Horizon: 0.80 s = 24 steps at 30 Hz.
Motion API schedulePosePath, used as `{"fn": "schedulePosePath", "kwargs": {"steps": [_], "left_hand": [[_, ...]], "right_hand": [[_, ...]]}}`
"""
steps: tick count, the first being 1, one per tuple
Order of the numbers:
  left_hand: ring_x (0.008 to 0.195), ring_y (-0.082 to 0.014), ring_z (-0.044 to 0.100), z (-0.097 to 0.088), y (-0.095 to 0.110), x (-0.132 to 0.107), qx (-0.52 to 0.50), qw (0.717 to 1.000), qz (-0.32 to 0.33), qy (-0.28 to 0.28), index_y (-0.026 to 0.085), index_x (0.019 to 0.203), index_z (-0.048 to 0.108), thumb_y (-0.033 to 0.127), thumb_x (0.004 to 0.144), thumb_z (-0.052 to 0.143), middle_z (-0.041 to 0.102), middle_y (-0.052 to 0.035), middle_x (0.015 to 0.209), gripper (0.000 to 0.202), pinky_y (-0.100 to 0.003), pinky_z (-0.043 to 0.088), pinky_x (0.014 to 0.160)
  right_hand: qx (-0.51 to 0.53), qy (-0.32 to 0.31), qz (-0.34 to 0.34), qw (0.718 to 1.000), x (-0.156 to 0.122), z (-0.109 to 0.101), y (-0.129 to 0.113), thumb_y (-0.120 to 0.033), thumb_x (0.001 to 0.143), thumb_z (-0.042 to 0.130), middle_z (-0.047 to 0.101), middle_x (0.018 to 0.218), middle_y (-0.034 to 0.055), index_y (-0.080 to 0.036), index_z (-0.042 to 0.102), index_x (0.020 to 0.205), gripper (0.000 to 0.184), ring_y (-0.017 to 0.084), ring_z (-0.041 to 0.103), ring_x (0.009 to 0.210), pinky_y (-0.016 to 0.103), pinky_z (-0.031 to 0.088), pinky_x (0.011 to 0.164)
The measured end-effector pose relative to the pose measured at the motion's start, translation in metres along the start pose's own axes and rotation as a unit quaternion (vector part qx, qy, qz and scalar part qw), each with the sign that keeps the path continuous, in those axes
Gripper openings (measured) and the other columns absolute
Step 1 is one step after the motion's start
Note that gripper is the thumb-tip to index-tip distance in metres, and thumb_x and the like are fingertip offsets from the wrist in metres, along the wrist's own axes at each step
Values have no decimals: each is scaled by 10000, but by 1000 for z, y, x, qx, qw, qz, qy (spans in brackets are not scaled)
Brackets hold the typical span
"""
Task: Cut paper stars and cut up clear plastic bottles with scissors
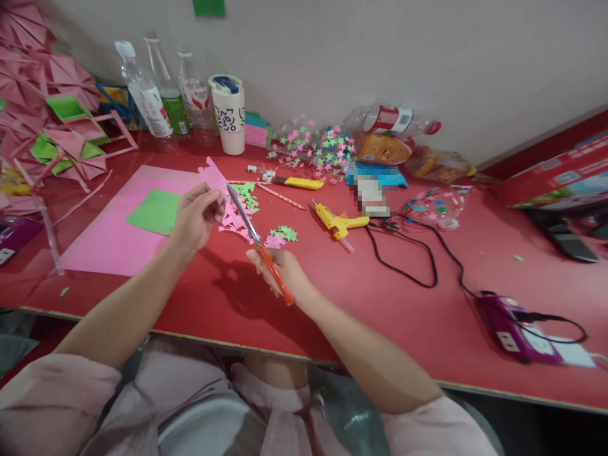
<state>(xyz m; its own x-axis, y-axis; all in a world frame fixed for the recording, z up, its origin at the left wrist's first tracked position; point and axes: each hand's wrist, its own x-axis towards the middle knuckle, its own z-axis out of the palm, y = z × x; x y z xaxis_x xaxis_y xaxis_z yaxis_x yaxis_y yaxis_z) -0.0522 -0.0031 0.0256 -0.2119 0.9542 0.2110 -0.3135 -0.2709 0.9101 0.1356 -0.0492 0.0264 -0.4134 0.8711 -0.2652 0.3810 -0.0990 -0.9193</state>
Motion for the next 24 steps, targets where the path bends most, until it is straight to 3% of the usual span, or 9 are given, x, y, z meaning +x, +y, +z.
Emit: {"fn": "schedulePosePath", "kwargs": {"steps": [4, 10, 17, 24], "left_hand": [[431, -28, 427, 0, 0, 1, -13, 1000, -15, 15, 186, 630, 498, 269, 776, 579, 499, 54, 516, 187, -164, 321, 409], [449, -42, 471, 3, -6, 0, -21, 997, -63, -51, 179, 684, 561, 336, 800, 583, 560, 26, 570, 197, -182, 364, 418], [460, -33, 479, 1, -2, 1, -32, 999, -13, 12, 188, 686, 548, 266, 811, 574, 561, 43, 571, 150, -170, 375, 440], [447, -26, 455, 2, 1, 0, 15, 999, 23, 18, 184, 652, 544, 201, 799, 540, 532, 46, 538, 148, -160, 346, 424]], "right_hand": [[-2, 2, 5, 1000, 0, 1, -2, -655, 776, 532, 352, 338, -92, -216, 425, 596, 486, 70, 352, 258, 209, 308, 323], [-16, 24, 21, 999, 2, 1, -3, -663, 765, 542, 343, 342, -94, -219, 413, 594, 493, 70, 361, 264, 195, 304, 311], [-12, 6, -1, 1000, 6, 1, 5, -672, 741, 569, 356, 339, -88, -216, 420, 570, 510, 62, 349, 265, 203, 317, 322], [-42, -17, 11, 999, 2, -3, 0, -623, 802, 519, 396, 371, -77, -195, 494, 622, 465, 69, 392, 296, 210, 337, 359]]}}
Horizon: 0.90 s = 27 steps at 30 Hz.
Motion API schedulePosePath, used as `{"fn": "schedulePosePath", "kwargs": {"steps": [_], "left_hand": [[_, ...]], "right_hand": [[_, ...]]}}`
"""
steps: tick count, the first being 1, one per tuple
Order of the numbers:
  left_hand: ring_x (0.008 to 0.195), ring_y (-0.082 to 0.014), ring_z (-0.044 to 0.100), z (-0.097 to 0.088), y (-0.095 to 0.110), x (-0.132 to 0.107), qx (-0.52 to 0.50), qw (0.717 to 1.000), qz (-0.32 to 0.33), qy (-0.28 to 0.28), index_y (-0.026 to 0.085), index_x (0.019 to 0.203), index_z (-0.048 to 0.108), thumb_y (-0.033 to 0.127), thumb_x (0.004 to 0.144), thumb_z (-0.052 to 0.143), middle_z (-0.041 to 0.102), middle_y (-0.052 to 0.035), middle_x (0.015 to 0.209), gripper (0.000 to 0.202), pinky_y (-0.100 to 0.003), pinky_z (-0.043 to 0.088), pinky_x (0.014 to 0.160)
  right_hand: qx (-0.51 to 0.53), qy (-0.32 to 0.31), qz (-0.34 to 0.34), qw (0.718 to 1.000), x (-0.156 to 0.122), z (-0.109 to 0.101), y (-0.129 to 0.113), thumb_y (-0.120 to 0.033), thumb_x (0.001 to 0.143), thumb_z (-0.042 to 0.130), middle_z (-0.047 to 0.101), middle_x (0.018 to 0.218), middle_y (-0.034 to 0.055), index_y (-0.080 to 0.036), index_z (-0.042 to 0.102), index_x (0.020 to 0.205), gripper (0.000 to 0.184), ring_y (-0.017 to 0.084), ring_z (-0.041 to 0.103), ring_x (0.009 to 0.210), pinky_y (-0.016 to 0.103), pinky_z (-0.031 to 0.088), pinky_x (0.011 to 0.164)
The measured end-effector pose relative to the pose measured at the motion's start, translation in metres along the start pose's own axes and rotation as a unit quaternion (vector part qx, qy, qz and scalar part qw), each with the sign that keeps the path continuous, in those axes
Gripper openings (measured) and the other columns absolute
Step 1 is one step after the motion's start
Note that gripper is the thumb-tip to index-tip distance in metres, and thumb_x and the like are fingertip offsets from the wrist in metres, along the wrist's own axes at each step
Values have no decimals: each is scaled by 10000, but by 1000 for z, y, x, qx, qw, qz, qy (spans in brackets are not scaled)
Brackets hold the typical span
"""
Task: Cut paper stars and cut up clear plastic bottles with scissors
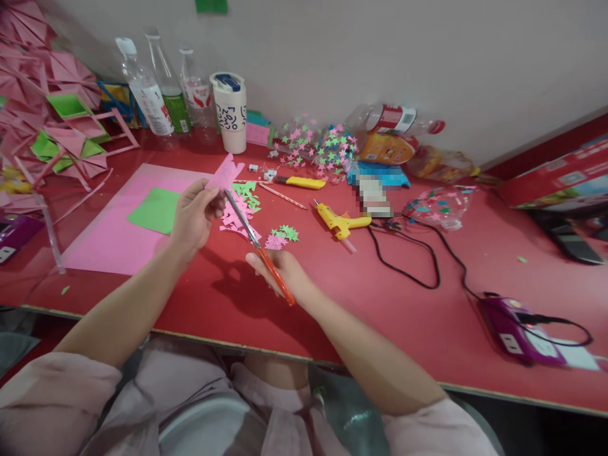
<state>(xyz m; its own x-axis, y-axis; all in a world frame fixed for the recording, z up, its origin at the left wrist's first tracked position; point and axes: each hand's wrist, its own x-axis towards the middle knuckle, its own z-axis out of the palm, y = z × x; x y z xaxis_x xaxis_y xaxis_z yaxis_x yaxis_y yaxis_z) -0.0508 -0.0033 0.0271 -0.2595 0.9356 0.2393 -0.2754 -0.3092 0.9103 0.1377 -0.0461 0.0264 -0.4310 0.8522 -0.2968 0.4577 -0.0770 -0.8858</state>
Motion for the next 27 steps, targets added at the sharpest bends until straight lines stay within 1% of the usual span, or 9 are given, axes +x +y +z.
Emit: {"fn": "schedulePosePath", "kwargs": {"steps": [5, 11, 14, 18, 23, 27], "left_hand": [[419, -24, 436, 0, -1, 0, -5, 1000, 7, -20, 184, 659, 573, 178, 787, 541, 520, 53, 499, 132, -152, 337, 405], [396, -19, 430, -1, -2, 2, 37, 999, 11, -16, 179, 638, 560, 208, 783, 559, 524, 53, 492, 148, -150, 331, 392], [389, -18, 429, -3, -2, 3, 47, 999, 16, -21, 178, 632, 554, 208, 784, 561, 527, 52, 493, 155, -151, 335, 393], [388, -18, 431, -5, -3, 5, 51, 998, 14, -27, 178, 637, 560, 197, 787, 548, 532, 51, 491, 152, -148, 333, 389], [390, -24, 438, -7, -3, 6, 42, 998, 13, -35, 174, 642, 565, 184, 787, 544, 537, 49, 488, 147, -147, 336, 387], [386, -22, 433, -7, -1, 7, 43, 998, 9, -34, 171, 632, 567, 176, 780, 546, 528, 48, 480, 149, -145, 330, 380]], "right_hand": [[-2, -9, -4, 1000, -1, -1, 0, -588, 832, 494, 398, 369, -73, -193, 508, 646, 437, 73, 392, 313, 217, 372, 389], [-5, -17, -8, 1000, -1, -2, -1, -602, 840, 468, 393, 345, -85, -191, 503, 652, 453, 69, 396, 298, 227, 433, 446], [0, -18, -8, 1000, 0, -2, 0, -618, 830, 476, 388, 333, -86, -197, 484, 628, 467, 66, 388, 283, 227, 437, 440], [3, -10, -6, 1000, 1, -2, 0, -633, 812, 498, 375, 330, -90, -203, 457, 598, 482, 59, 378, 265, 213, 408, 398], [3, -8, 22, 1000, 1, -3, -3, -645, 789, 528, 375, 346, -82, -200, 457, 590, 493, 64, 389, 268, 188, 306, 308], [-1, -1, 31, 1000, 0, -4, -4, -645, 785, 537, 389, 363, -75, -197, 458, 589, 495, 58, 376, 264, 186, 301, 298]]}}
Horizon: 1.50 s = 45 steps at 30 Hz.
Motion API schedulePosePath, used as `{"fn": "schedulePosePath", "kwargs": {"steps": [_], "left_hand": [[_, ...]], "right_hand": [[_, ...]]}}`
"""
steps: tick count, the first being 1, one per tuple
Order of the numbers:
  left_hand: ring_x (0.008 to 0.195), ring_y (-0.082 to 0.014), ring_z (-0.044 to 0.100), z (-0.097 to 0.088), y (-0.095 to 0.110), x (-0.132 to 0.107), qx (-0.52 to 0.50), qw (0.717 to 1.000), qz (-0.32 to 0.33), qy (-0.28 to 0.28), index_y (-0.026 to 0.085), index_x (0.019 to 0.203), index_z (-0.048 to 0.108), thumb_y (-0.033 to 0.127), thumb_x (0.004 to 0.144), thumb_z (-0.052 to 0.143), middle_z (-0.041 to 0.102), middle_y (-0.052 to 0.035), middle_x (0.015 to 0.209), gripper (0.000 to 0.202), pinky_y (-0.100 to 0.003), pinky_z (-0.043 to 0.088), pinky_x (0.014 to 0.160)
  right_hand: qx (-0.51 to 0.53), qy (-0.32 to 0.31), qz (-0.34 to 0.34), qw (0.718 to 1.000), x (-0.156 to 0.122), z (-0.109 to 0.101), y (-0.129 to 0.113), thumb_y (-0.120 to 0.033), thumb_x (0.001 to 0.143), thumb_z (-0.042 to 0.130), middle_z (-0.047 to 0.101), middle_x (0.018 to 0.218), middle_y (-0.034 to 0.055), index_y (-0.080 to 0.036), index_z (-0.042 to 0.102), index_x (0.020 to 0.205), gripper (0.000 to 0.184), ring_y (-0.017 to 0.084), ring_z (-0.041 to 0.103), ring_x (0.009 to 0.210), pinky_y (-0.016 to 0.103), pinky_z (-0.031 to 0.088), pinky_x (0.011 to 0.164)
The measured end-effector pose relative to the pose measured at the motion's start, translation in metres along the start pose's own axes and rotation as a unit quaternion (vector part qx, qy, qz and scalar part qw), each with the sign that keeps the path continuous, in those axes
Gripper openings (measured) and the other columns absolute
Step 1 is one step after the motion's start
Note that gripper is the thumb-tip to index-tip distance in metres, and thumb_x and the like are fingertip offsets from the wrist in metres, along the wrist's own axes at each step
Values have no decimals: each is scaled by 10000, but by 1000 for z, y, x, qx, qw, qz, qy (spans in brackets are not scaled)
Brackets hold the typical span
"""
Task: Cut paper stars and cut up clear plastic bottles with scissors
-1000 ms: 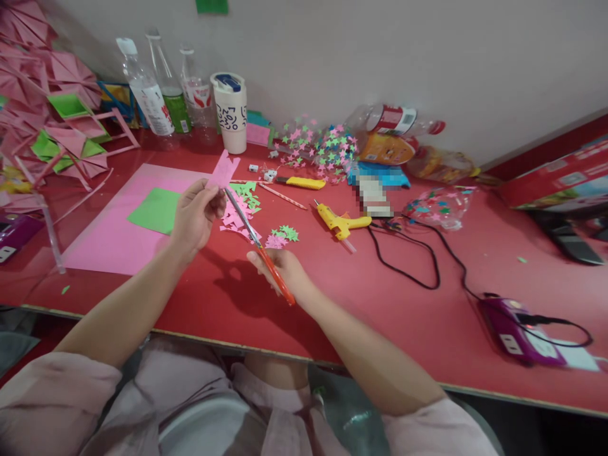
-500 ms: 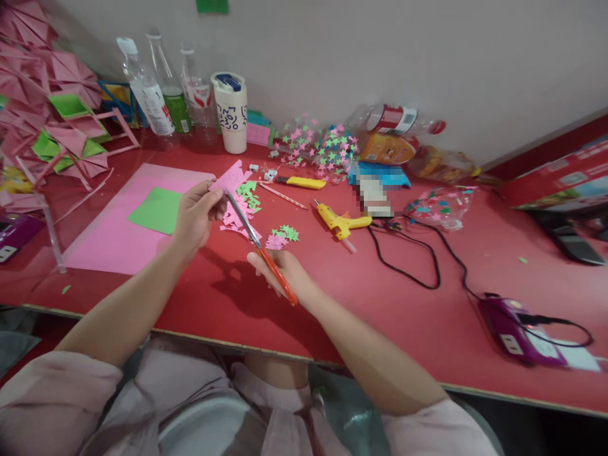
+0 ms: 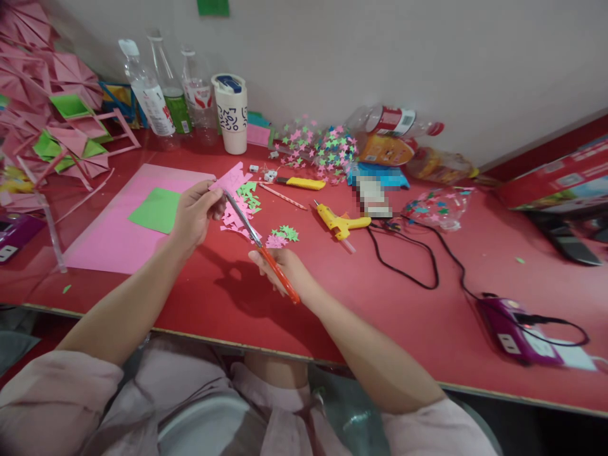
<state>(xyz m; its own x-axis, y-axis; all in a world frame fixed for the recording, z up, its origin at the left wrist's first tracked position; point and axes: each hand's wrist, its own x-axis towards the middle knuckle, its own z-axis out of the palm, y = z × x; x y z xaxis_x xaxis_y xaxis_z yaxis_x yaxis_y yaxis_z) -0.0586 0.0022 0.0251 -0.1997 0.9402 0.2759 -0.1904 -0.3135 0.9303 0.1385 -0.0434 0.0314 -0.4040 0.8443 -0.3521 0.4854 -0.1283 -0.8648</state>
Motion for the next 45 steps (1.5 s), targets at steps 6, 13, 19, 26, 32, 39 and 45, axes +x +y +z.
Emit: {"fn": "schedulePosePath", "kwargs": {"steps": [6, 13, 19, 26, 32, 39, 45], "left_hand": [[392, -17, 418, -4, -1, 1, 28, 999, -7, -20, 168, 613, 564, 202, 770, 572, 509, 50, 474, 161, -140, 308, 375], [383, -19, 410, -5, -2, 2, 44, 999, -9, -28, 166, 616, 574, 207, 771, 570, 506, 49, 467, 160, -145, 297, 368], [387, -16, 403, -4, -1, 1, 43, 999, -9, -20, 168, 578, 538, 193, 776, 568, 495, 47, 471, 202, -147, 287, 371], [386, -21, 404, -4, 0, 1, 32, 999, -7, -27, 169, 587, 550, 184, 778, 549, 501, 46, 460, 191, -153, 290, 373], [412, -31, 435, 0, 0, -4, 8, 999, -16, -42, 175, 561, 550, 221, 769, 558, 520, 36, 480, 213, -166, 332, 400], [414, -40, 426, 5, 0, -8, -5, 999, -30, -30, 182, 570, 554, 234, 771, 552, 508, 38, 477, 207, -176, 336, 399], [425, -33, 434, 8, -6, -10, -33, 998, -33, -49, 180, 589, 541, 295, 799, 588, 521, 43, 509, 244, -175, 350, 420]], "right_hand": [[-18, -10, -10, 1000, -1, -2, -1, -627, 808, 509, 366, 350, -80, -193, 490, 621, 473, 67, 389, 291, 189, 326, 330], [-7, -6, -15, 1000, 1, -1, -1, -621, 809, 505, 357, 338, -83, -198, 464, 594, 476, 65, 384, 282, 193, 336, 343], [-5, 1, -8, 1000, -1, -1, -4, -612, 796, 526, 389, 358, -78, -197, 455, 585, 471, 52, 371, 276, 179, 303, 314], [-6, 5, 0, 1000, 0, 0, -2, -607, 801, 524, 396, 364, -80, -197, 456, 595, 464, 53, 372, 268, 177, 291, 296], [23, -14, -25, 999, 2, 0, 2, -637, 812, 482, 366, 324, -87, -202, 469, 619, 476, 67, 371, 272, 207, 372, 355], [46, -35, -51, 997, 1, 3, 6, -640, 830, 453, 376, 317, -90, -202, 480, 638, 480, 68, 359, 280, 244, 456, 455], [58, -40, -58, 996, -1, 6, 6, -635, 848, 426, 373, 336, -98, -195, 486, 648, 487, 66, 375, 285, 245, 454, 470]]}}
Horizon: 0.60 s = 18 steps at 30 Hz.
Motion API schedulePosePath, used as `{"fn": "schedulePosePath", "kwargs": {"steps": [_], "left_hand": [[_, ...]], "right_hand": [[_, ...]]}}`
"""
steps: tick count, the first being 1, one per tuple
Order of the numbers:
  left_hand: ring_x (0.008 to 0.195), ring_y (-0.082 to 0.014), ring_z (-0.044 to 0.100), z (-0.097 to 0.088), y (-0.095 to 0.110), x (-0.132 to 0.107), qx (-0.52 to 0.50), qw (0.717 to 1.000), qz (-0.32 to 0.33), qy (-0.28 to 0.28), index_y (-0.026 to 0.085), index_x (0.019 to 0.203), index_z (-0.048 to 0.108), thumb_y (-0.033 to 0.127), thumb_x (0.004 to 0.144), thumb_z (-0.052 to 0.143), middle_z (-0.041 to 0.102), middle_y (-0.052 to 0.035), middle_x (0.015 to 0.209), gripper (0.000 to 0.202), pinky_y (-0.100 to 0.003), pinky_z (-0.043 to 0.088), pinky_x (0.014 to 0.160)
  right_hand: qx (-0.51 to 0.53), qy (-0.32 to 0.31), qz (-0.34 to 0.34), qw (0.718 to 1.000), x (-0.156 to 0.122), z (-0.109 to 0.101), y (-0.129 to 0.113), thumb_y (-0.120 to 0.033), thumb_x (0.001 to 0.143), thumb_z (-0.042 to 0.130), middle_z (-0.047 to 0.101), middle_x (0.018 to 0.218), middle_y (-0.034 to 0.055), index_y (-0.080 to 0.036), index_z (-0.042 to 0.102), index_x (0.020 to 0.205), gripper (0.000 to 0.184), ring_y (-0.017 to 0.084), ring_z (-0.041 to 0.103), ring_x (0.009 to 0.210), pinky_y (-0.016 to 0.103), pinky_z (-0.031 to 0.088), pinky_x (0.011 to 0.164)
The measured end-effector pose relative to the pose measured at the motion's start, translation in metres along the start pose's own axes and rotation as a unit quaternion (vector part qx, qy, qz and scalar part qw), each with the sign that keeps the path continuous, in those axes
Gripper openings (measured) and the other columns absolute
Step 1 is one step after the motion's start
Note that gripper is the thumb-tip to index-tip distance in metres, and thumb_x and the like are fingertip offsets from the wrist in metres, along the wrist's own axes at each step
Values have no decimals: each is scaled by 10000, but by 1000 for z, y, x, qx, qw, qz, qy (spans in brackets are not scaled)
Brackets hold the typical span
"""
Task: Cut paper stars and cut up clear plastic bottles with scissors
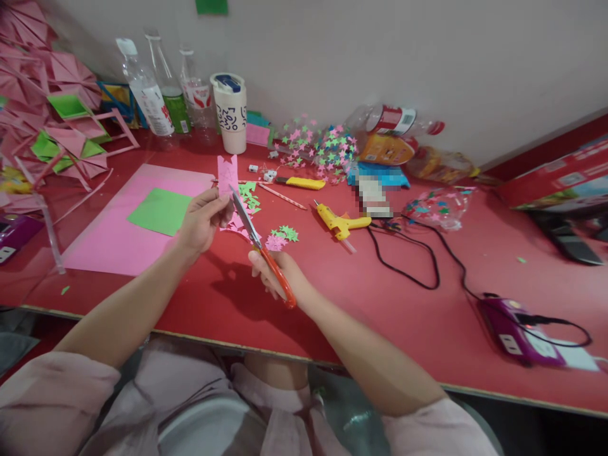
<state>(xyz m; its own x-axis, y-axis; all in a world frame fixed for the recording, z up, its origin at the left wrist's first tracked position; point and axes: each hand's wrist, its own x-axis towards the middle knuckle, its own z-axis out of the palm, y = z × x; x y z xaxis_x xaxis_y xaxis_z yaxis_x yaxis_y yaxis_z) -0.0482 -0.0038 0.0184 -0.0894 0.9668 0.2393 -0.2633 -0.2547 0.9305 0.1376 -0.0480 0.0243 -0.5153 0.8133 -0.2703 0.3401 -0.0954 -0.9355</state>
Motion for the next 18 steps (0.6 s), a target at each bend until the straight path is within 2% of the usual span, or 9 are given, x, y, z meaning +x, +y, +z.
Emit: {"fn": "schedulePosePath", "kwargs": {"steps": [5, 10, 18], "left_hand": [[421, -32, 427, 0, -1, 0, -15, 1000, 5, -4, 178, 579, 534, 286, 808, 586, 511, 41, 504, 258, -176, 333, 414], [436, -38, 428, 0, 2, 0, -12, 1000, -1, 2, 182, 573, 542, 265, 801, 579, 508, 36, 502, 246, -178, 335, 418], [420, -36, 414, -1, 3, 1, -3, 1000, -9, 8, 178, 559, 548, 283, 771, 606, 496, 40, 483, 243, -173, 320, 401]], "right_hand": [[-3, 13, 0, 1000, 0, 1, 0, -646, 852, 416, 365, 331, -99, -197, 472, 641, 499, 59, 358, 277, 223, 427, 431], [2, 28, -1, 1000, 0, 1, 3, -699, 796, 470, 363, 331, -96, -210, 454, 625, 519, 64, 354, 264, 221, 391, 378], [-24, 37, -10, 999, 1, 0, 2, -679, 802, 476, 368, 352, -97, -204, 472, 638, 503, 60, 357, 281, 215, 393, 389]]}}
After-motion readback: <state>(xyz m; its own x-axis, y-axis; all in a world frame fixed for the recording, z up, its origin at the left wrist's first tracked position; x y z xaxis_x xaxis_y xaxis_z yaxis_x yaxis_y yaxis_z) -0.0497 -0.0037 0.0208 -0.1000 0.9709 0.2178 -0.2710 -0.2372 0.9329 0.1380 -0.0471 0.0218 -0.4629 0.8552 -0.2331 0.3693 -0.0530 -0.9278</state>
